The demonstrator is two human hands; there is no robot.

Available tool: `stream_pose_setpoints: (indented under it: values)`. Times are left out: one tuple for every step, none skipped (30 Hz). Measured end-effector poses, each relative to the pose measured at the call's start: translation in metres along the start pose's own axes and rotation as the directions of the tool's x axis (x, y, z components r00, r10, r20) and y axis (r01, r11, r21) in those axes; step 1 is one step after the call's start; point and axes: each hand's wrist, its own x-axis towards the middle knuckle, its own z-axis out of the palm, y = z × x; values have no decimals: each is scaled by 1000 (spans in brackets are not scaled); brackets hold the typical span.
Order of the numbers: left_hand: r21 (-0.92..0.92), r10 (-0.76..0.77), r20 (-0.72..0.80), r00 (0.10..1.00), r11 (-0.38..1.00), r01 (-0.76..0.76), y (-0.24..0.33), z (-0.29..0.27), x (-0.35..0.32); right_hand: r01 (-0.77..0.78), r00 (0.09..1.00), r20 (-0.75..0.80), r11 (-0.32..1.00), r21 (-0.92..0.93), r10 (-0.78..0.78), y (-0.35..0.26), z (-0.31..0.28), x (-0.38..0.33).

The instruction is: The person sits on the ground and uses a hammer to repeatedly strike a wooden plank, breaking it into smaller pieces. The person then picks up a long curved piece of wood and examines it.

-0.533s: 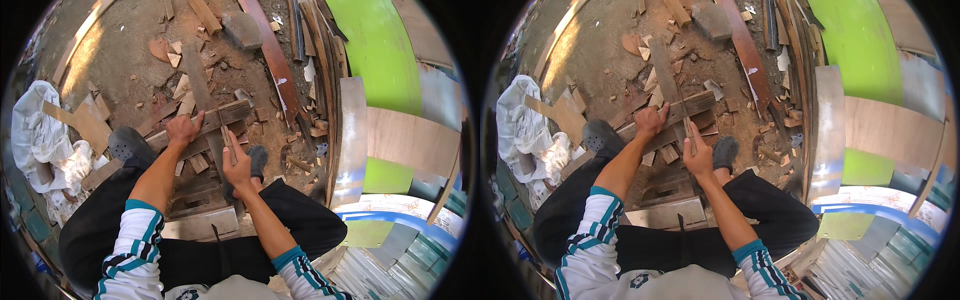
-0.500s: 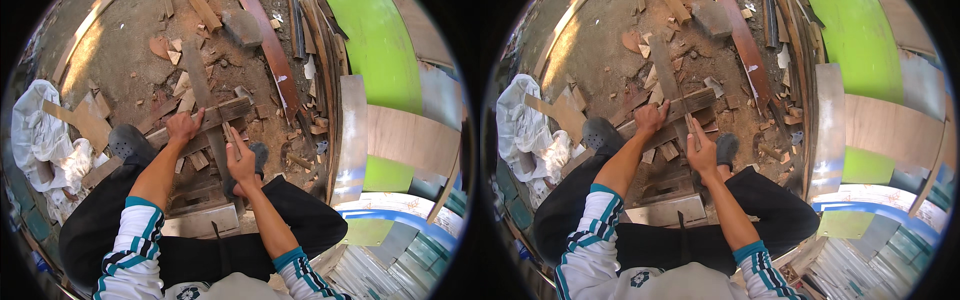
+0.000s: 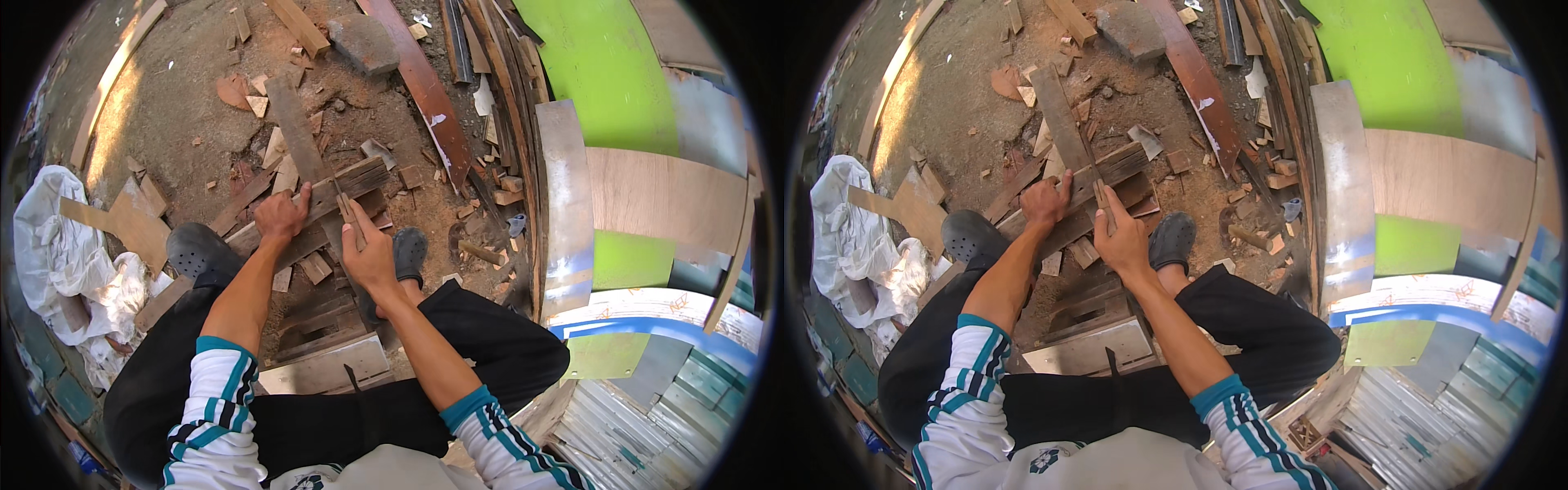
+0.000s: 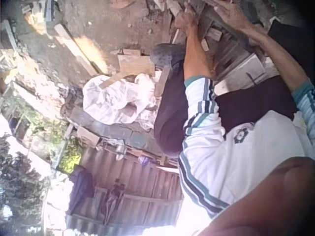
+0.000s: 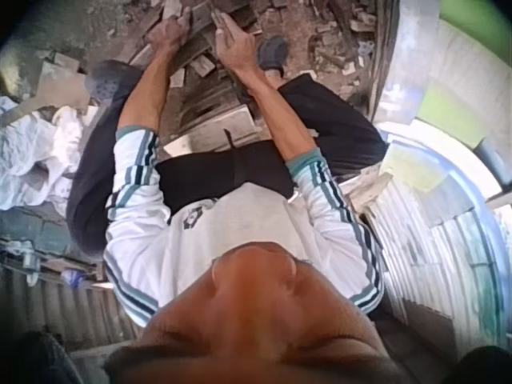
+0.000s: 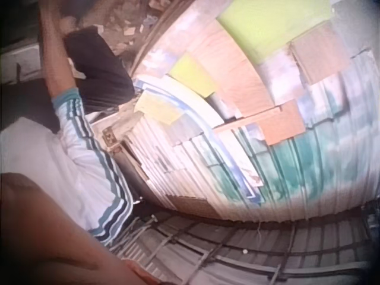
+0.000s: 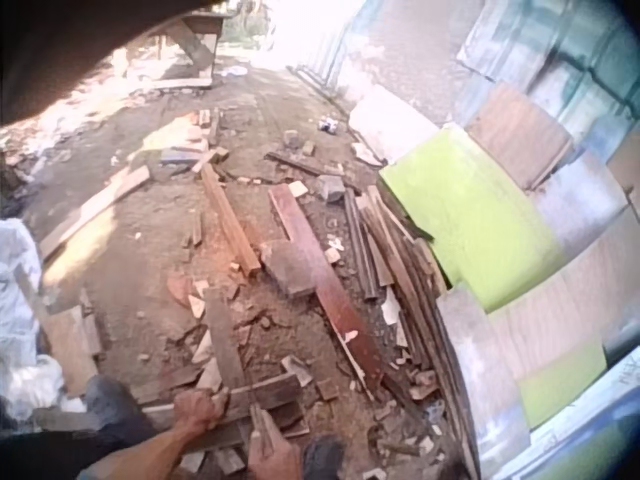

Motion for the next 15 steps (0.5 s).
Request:
stream_pose_setpoints:
  values:
    - [13, -17, 10, 1000, 1000, 17, 3, 0, 1, -17, 1000, 2, 1000, -20, 17, -7, 0, 3]
    - [30, -30, 27, 999, 999, 29, -1, -1, 2, -43, 999, 0, 998, -39, 43, -17, 3, 1]
    - [47, -43, 45, 998, 998, 41, -4, -1, 2, -54, 998, 16, 997, -62, 55, -30, -9, -27]
    - [42, -47, 24, 999, 998, 46, -7, -5, 7, -43, 998, 43, 995, -88, 47, -46, -30, -62]
    - [43, -54, 27, 998, 998, 53, -11, -5, 0, -67, 994, 79, 995, -74, 72, -58, -54, -101]
    - [35, -51, 19, 998, 998, 51, -8, -6, -1, -80, 991, 103, 995, -65, 87, -69, -79, -131]
    - [33, -56, 18, 998, 998, 55, -5, -6, 0, -111, 983, 131, 987, -113, 125, -81, -100, -155]
    - [36, -57, 24, 998, 998, 56, -3, -6, -1, -147, 973, 155, 976, -158, 172, -88, -110, -169]
    - [41, -59, 27, 998, 997, 58, -2, -6, -2, -73, 988, 125, 987, -140, 91, -83, -107, -167]
    - [41, -40, 9, 999, 998, 39, -4, -6, -2, 5, 995, 97, 993, -120, 7, -72, -99, -160]
    - [37, -24, -11, 1000, 999, 24, -4, -4, -2, 61, 995, 79, 994, -95, -53, -54, -86, -138]
    - [33, -9, -32, 999, 999, 10, -5, -3, -2, 121, 992, 54, 990, -70, -117, -36, -69, -113]
    - [48, -24, 10, 1000, 999, 24, -13, 2, -11, -70, 990, 121, 997, -20, 72, -24, -45, -64]
    - [43, -18, 41, 999, 999, 16, -10, 2, -7, -89, 991, 103, 996, -8, 89, -21, -16, -19]
    - [38, -19, 52, 998, 999, 17, 2, 1, 3, 41, 999, -2, 996, -74, -41, -5, 13, 12]
